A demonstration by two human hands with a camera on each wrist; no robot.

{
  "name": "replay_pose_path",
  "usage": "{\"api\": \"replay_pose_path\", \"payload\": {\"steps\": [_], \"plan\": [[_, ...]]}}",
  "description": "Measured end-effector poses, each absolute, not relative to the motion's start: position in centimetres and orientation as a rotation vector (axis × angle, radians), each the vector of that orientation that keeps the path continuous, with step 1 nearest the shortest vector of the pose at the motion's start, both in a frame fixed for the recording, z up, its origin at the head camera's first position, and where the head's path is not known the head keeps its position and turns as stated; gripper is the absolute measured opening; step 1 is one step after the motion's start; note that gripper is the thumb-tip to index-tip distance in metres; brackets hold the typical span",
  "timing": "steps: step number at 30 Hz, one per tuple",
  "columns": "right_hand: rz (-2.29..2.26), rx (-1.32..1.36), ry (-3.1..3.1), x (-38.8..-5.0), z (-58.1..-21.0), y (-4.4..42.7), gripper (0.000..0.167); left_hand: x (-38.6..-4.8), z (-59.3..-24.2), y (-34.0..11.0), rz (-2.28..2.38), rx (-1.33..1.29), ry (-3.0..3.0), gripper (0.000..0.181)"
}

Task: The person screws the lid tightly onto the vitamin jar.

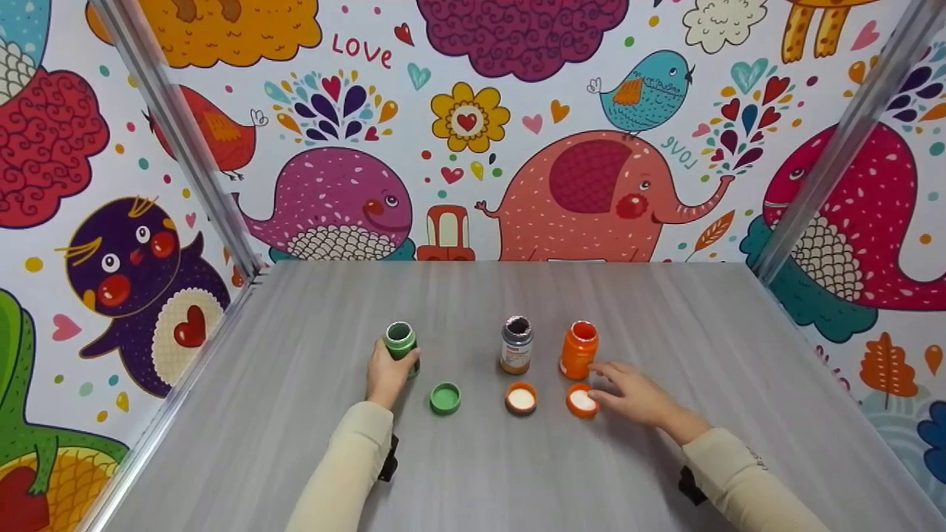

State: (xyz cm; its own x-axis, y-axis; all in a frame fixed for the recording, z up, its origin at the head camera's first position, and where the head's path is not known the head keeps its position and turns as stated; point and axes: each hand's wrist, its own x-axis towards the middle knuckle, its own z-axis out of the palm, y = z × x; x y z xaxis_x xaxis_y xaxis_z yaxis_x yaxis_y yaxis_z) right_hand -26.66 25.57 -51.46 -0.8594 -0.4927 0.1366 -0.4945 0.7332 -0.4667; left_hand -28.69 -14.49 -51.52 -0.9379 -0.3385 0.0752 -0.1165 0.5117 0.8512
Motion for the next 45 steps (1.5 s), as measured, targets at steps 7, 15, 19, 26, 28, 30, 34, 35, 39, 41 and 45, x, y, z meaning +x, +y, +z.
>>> {"api": "replay_pose_path", "payload": {"steps": [7,15,19,26,28,30,34,35,39,41,45], "plan": [[0.816,0.852,-2.913,-26.4,-50.9,22.4,0.051,-28.6,-51.9,-14.8,-1.360,0.355,-2.541,0.053],[0.870,0.967,-2.852,-26.5,-51.1,17.6,0.045,-28.5,-51.9,-14.6,-1.368,0.372,-2.592,0.053],[0.849,1.065,-2.765,-26.6,-51.7,15.2,0.042,-28.5,-51.9,-14.5,-1.359,0.380,-2.612,0.054],[0.979,1.149,-2.678,-27.3,-52.1,10.4,0.044,-28.5,-51.9,-14.7,-1.377,0.391,-2.603,0.053],[1.013,1.145,-2.703,-27.3,-52.1,9.2,0.045,-28.5,-52.0,-14.7,-1.385,0.386,-2.595,0.053],[1.018,1.122,-2.746,-27.4,-52.0,8.1,0.047,-28.5,-52.0,-14.6,-1.383,0.377,-2.591,0.052],[1.118,1.035,-2.840,-27.5,-51.6,6.2,0.051,-28.6,-51.9,-14.6,-1.376,0.385,-2.583,0.051],[1.151,1.004,-2.860,-27.6,-51.6,5.8,0.053,-28.6,-51.9,-14.6,-1.370,0.379,-2.583,0.050],[1.276,0.875,-2.895,-27.7,-51.8,4.5,0.060,-28.6,-52.0,-14.6,-1.355,0.378,-2.585,0.051],[1.308,0.805,-2.917,-27.7,-52.2,4.1,0.064,-28.6,-52.0,-14.5,-1.344,0.376,-2.584,0.051],[1.296,0.736,-2.941,-27.6,-52.9,3.4,0.069,-28.6,-52.1,-14.6,-1.337,0.375,-2.580,0.050]]}}
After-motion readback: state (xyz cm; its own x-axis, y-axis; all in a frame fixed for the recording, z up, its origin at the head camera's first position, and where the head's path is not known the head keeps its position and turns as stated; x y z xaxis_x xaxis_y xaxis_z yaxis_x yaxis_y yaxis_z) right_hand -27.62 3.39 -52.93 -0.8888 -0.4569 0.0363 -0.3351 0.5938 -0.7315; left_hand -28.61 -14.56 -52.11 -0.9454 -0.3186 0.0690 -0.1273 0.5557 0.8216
